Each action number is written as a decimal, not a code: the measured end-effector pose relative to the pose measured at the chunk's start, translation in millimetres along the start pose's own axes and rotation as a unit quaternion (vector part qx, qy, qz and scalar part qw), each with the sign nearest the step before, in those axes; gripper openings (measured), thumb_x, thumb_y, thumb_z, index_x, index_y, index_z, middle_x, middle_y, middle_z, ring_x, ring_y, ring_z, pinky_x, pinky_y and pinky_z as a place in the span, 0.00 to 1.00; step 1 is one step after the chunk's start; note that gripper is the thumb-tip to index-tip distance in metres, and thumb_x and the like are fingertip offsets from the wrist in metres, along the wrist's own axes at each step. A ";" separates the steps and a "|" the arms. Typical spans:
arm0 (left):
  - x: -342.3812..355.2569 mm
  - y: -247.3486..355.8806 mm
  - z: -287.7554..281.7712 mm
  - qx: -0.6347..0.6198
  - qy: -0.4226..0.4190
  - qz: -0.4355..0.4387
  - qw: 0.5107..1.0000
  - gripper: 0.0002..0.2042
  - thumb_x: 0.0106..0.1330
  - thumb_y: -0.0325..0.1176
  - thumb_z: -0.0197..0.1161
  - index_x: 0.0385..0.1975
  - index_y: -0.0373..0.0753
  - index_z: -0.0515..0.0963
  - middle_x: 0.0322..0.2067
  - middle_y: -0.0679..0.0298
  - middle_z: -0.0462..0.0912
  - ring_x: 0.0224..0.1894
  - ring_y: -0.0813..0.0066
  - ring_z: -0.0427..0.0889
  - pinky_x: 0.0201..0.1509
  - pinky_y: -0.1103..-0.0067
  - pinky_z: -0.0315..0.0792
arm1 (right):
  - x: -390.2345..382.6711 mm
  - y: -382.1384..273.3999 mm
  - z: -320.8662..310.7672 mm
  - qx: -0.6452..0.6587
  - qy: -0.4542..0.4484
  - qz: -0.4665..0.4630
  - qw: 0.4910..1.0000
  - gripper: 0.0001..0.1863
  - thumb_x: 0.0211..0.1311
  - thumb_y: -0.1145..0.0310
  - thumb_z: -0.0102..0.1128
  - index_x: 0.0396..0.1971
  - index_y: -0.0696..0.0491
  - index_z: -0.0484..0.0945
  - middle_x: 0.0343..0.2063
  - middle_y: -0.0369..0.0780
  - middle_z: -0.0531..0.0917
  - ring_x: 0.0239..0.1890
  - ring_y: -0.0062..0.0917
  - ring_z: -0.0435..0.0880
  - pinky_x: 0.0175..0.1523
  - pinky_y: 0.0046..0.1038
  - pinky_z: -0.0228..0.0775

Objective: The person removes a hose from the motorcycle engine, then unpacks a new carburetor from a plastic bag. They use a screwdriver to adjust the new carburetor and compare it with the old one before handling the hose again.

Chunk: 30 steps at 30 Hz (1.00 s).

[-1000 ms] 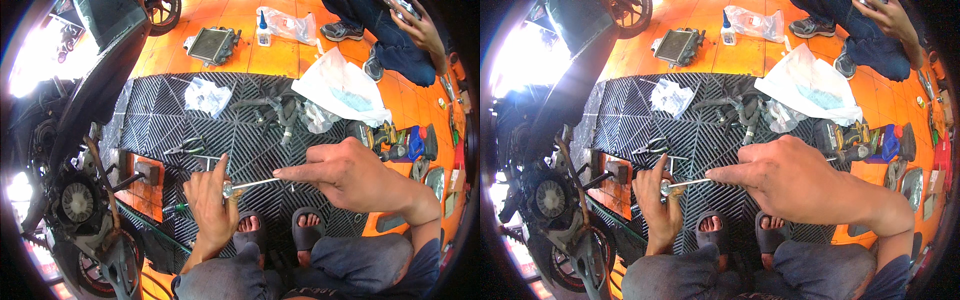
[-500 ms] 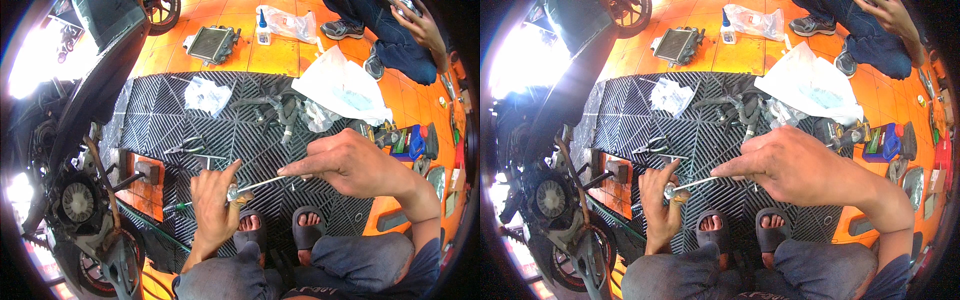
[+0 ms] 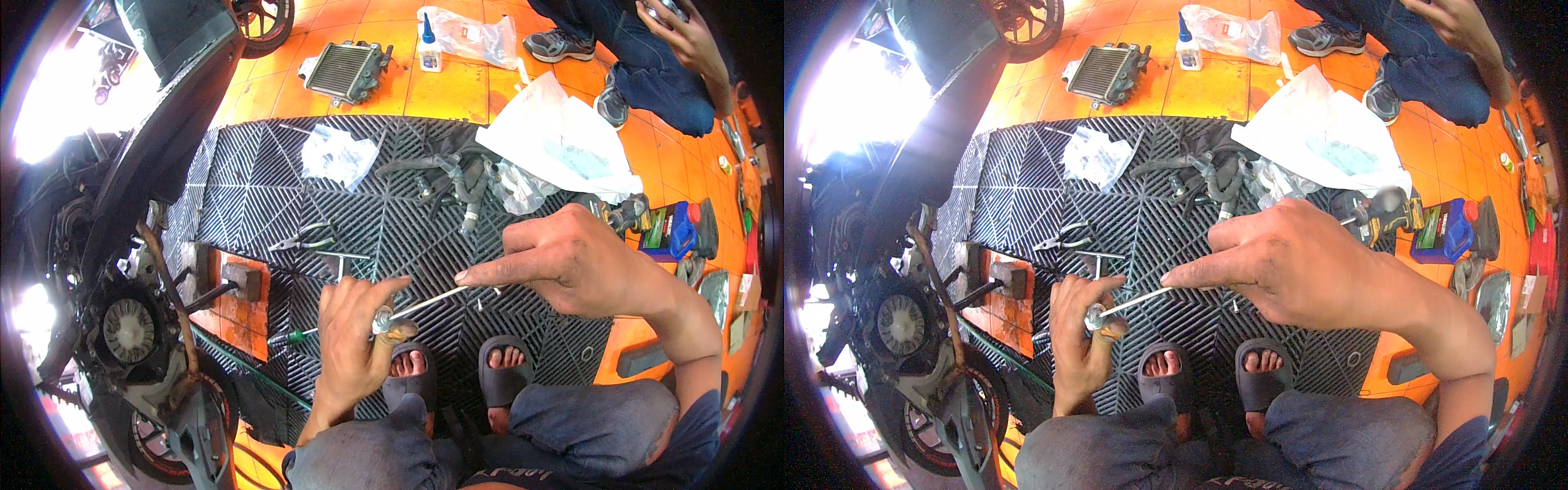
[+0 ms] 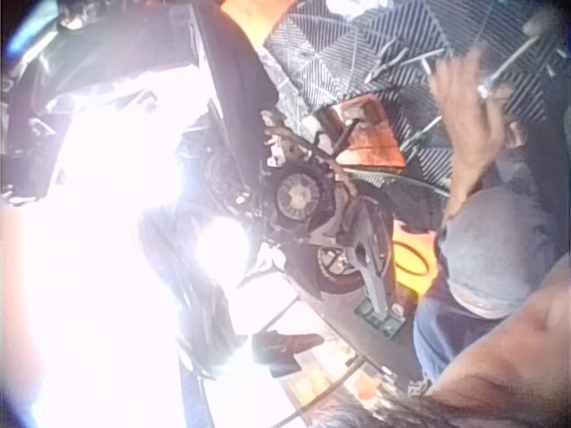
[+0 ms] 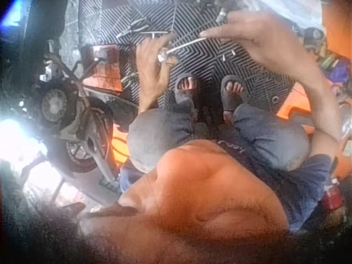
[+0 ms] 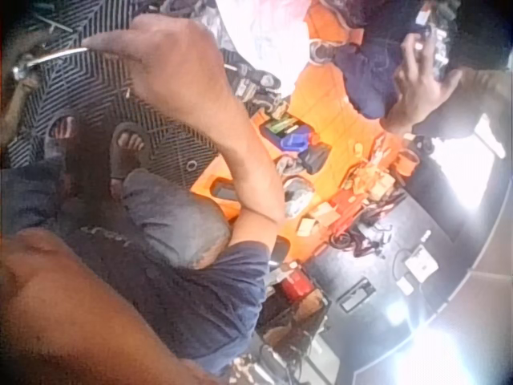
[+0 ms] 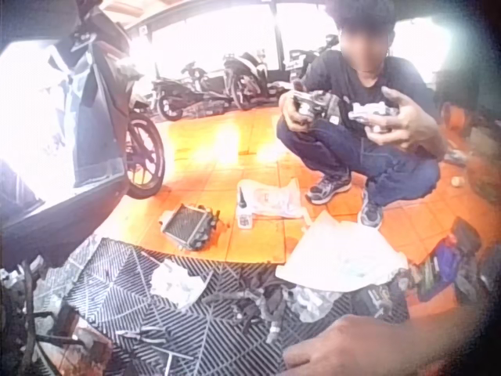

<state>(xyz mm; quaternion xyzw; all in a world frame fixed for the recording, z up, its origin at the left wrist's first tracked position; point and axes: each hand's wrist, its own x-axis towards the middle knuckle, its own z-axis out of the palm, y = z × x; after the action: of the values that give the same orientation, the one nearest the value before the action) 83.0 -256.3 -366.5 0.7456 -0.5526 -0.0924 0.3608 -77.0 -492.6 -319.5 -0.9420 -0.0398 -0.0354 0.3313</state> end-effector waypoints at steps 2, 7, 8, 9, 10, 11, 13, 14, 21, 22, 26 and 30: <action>1.3 -3.1 -3.7 -0.004 -0.034 0.022 0.999 0.18 0.60 0.39 0.66 0.48 0.38 0.80 0.25 0.65 0.73 0.31 0.65 0.70 0.40 0.71 0.59 | 1.3 5.3 -3.0 -0.001 -0.015 -0.013 1.000 0.29 0.47 0.80 0.62 0.51 0.38 0.84 0.22 0.36 0.76 0.24 0.34 0.81 0.27 0.36 0.73; 0.7 -3.2 -3.4 -0.035 -0.052 0.032 0.998 0.17 0.59 0.41 0.66 0.45 0.39 0.81 0.24 0.65 0.72 0.29 0.66 0.68 0.39 0.71 0.58 | 1.5 6.5 -2.1 0.019 -0.017 -0.015 1.000 0.29 0.47 0.80 0.62 0.51 0.39 0.84 0.22 0.36 0.76 0.26 0.33 0.81 0.29 0.36 0.73; 0.5 -2.8 -3.0 -0.029 -0.049 0.031 0.998 0.17 0.59 0.41 0.66 0.45 0.39 0.81 0.24 0.65 0.72 0.29 0.66 0.68 0.39 0.71 0.58 | 1.6 5.8 -2.3 0.022 -0.023 -0.010 0.999 0.28 0.47 0.80 0.62 0.51 0.39 0.84 0.22 0.36 0.76 0.26 0.33 0.82 0.29 0.36 0.73; 0.3 -2.4 -2.5 -0.023 -0.046 0.031 0.998 0.17 0.59 0.41 0.66 0.45 0.39 0.81 0.24 0.65 0.72 0.29 0.66 0.68 0.38 0.71 0.58 | 1.6 5.4 -2.1 0.024 -0.029 -0.004 0.999 0.28 0.48 0.80 0.62 0.51 0.39 0.84 0.22 0.36 0.76 0.26 0.32 0.82 0.29 0.36 0.73; 0.2 -2.2 -1.8 -0.023 -0.045 0.031 0.998 0.17 0.59 0.40 0.66 0.45 0.39 0.81 0.24 0.65 0.72 0.29 0.66 0.68 0.38 0.71 0.58 | 1.5 5.7 -1.0 0.031 -0.025 -0.005 0.999 0.28 0.48 0.80 0.62 0.51 0.39 0.84 0.22 0.36 0.77 0.26 0.32 0.82 0.29 0.36 0.73; 0.1 -2.0 -1.1 -0.024 -0.044 0.031 0.998 0.17 0.59 0.40 0.66 0.45 0.39 0.81 0.24 0.65 0.72 0.29 0.66 0.68 0.38 0.71 0.58 | 1.5 6.6 1.0 0.038 -0.022 -0.006 0.999 0.28 0.49 0.80 0.62 0.51 0.39 0.84 0.22 0.36 0.77 0.26 0.32 0.82 0.29 0.36 0.73; -0.8 -2.5 0.0 -0.030 -0.042 0.029 0.998 0.17 0.58 0.40 0.66 0.45 0.39 0.81 0.24 0.66 0.72 0.29 0.66 0.69 0.39 0.71 0.58 | 1.3 9.2 6.4 0.067 -0.017 -0.006 0.998 0.27 0.50 0.79 0.62 0.51 0.39 0.84 0.22 0.36 0.77 0.26 0.32 0.82 0.29 0.36 0.73; -2.1 -2.8 0.4 -0.036 -0.040 0.027 0.998 0.17 0.58 0.40 0.67 0.45 0.39 0.81 0.24 0.66 0.72 0.29 0.66 0.69 0.39 0.71 0.58 | 1.2 10.5 9.7 0.088 -0.016 -0.006 0.996 0.26 0.51 0.79 0.62 0.51 0.39 0.83 0.22 0.36 0.77 0.26 0.33 0.82 0.29 0.36 0.74; -2.4 -1.0 1.8 0.025 0.027 0.014 0.999 0.16 0.59 0.39 0.66 0.44 0.39 0.80 0.25 0.65 0.72 0.31 0.65 0.69 0.40 0.71 0.58 | 0.2 1.9 15.4 0.055 0.002 0.021 0.998 0.26 0.52 0.78 0.62 0.51 0.39 0.83 0.22 0.36 0.77 0.26 0.35 0.82 0.29 0.36 0.75; -2.5 -0.8 1.6 0.030 0.031 0.010 0.999 0.16 0.60 0.40 0.66 0.44 0.39 0.80 0.25 0.65 0.72 0.31 0.65 0.69 0.40 0.71 0.58 | 0.2 0.6 16.9 0.056 0.009 0.020 0.998 0.25 0.53 0.78 0.62 0.51 0.39 0.83 0.22 0.36 0.77 0.26 0.35 0.82 0.29 0.36 0.74; -2.9 -3.3 4.2 0.029 0.051 0.002 0.998 0.15 0.62 0.41 0.65 0.43 0.39 0.79 0.25 0.65 0.71 0.31 0.66 0.69 0.40 0.70 0.57 | -0.4 0.1 27.5 0.073 0.035 0.024 0.996 0.25 0.54 0.78 0.61 0.52 0.38 0.84 0.22 0.37 0.76 0.24 0.36 0.81 0.28 0.37 0.74; -4.6 -4.8 6.1 0.006 0.077 0.000 0.997 0.14 0.63 0.42 0.65 0.42 0.39 0.79 0.25 0.65 0.71 0.31 0.66 0.69 0.39 0.70 0.57 | 1.4 -1.4 34.5 0.100 0.042 0.034 0.993 0.25 0.55 0.78 0.60 0.52 0.38 0.84 0.22 0.37 0.75 0.23 0.36 0.80 0.28 0.36 0.74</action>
<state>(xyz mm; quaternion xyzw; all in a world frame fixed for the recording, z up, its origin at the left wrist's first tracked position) 81.6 -254.3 -375.2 0.7527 -0.5238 -0.0318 0.3976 -74.4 -469.8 -345.3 -0.9026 0.0031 -0.0596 0.4263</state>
